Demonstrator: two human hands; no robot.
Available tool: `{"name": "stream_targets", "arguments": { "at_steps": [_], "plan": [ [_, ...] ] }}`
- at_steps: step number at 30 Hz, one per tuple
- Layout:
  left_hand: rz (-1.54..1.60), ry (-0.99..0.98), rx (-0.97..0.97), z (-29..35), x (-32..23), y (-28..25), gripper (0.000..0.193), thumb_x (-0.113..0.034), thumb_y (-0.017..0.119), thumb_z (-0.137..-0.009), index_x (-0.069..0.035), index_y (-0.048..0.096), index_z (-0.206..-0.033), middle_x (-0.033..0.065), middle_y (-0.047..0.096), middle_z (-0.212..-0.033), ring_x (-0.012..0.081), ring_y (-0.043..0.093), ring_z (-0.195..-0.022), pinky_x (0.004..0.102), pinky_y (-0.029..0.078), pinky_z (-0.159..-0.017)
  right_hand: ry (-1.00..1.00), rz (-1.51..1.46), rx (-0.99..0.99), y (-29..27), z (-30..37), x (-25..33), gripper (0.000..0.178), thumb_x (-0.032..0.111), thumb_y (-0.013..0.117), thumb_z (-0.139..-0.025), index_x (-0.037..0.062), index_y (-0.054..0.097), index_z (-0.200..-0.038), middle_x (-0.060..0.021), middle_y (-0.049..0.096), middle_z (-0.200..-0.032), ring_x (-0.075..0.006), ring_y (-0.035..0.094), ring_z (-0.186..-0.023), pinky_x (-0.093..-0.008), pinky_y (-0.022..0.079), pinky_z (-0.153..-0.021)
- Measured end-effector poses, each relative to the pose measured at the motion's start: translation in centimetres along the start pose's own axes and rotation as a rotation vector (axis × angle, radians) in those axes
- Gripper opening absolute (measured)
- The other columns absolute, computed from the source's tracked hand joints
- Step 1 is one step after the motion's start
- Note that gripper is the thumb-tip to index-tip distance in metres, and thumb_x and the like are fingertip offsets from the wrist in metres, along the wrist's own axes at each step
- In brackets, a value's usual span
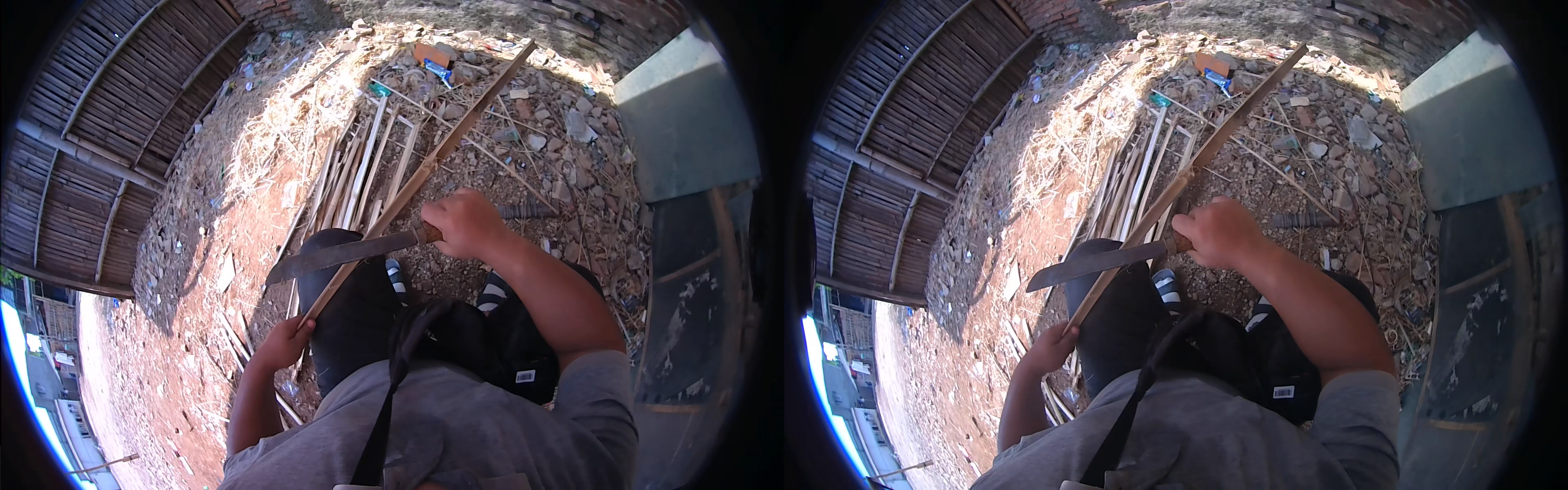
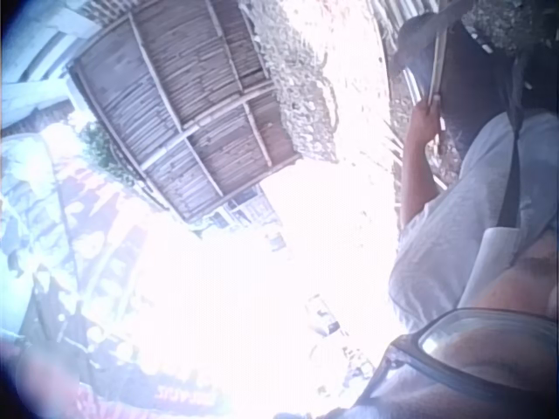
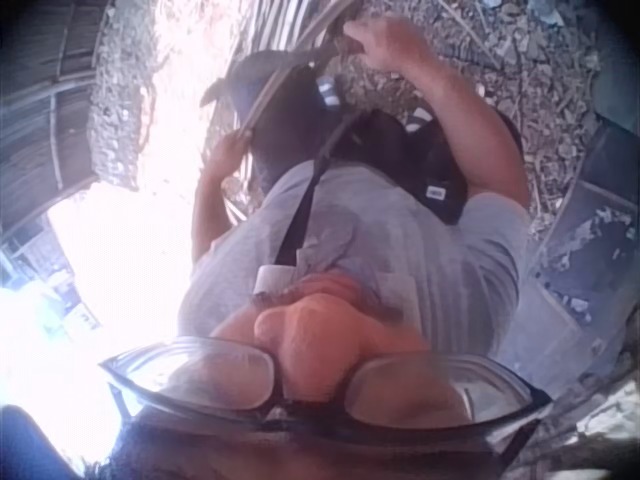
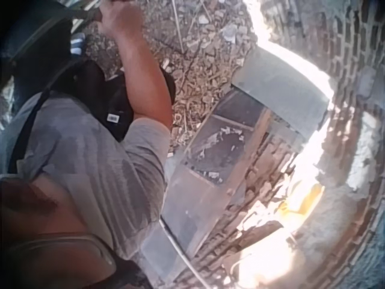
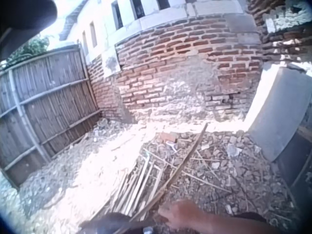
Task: The person sits on the ground and uses a machete to split a long bamboo pole into thin strips. They hold the pole with their left hand and repeatedly strike it with the machete in their right hand to separate the fibers.
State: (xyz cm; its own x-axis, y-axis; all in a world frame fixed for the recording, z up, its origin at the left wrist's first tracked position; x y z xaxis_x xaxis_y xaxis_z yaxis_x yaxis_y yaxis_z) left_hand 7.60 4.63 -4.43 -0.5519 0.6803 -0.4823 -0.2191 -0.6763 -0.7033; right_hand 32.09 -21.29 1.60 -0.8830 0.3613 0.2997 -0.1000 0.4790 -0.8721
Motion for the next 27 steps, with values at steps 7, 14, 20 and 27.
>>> {"name": "stream_targets", "arguments": {
  "at_steps": [7,14,20,27],
  "plan": [
    [0.142,-0.055,0.054,-0.6,2.2,0.8,0.047,-0.043,0.05,-0.106,0.0,0.064,-0.095,0.002,0.058,-0.072,0.0132,0.054,-0.069,0.0348,0.047,-0.066,0.245,0.022,-0.06,-1.0,0.0,-6.3,0.027,0.023,0.076,-0.075,0.0107,0.06,-0.093,-0.0095,0.067,-0.077,-0.035,0.068,-0.076,-0.0493,0.053,-0.071],
    [0.309,-0.212,0.162,-0.4,2.1,0.6,0.05,-0.049,0.051,-0.105,-0.003,0.061,-0.087,-0.0007,0.055,-0.073,0.0116,0.051,-0.067,0.0315,0.044,-0.064,0.643,-0.033,-0.02,0.7,1.8,-11.4,0.02,0.021,0.069,-0.082,0.0089,0.061,-0.096,-0.0151,0.065,-0.078,-0.0398,0.066,-0.077,-0.054,0.05,-0.067],
    [0.401,-0.183,0.22,-0.8,3.0,1.7,0.047,-0.053,0.052,-0.102,-0.008,0.059,-0.091,-0.0029,0.053,-0.073,0.0097,0.048,-0.062,0.0286,0.041,-0.057,0.283,0.054,-0.013,-0.1,0.3,-6.3,0.024,0.021,0.073,-0.075,0.0112,0.06,-0.093,-0.0118,0.066,-0.077,-0.0365,0.067,-0.077,-0.0518,0.051,-0.071],
    [0.205,-0.151,0.178,-0.4,1.8,0.8,0.05,-0.052,0.051,-0.104,-0.004,0.062,-0.091,-0.001,0.055,-0.072,0.0114,0.05,-0.063,0.0303,0.044,-0.06,0.337,0.072,-0.001,1.9,0.7,-9.5,0.027,0.021,0.076,-0.076,0.0091,0.061,-0.094,-0.0117,0.067,-0.08,-0.0362,0.069,-0.08,-0.0517,0.053,-0.073]
  ]
}}
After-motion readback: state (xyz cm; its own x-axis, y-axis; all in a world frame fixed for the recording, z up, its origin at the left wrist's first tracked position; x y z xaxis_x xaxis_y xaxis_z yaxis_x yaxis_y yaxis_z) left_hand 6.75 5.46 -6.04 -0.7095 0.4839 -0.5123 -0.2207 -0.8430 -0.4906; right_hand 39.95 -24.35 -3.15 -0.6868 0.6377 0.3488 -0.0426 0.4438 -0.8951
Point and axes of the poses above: each hand's wrist, its own z-axis away from the middle knuckle, its own y-axis out of the palm, x = y × z, the point moved 10 cm from there along -z, towards the middle knuckle
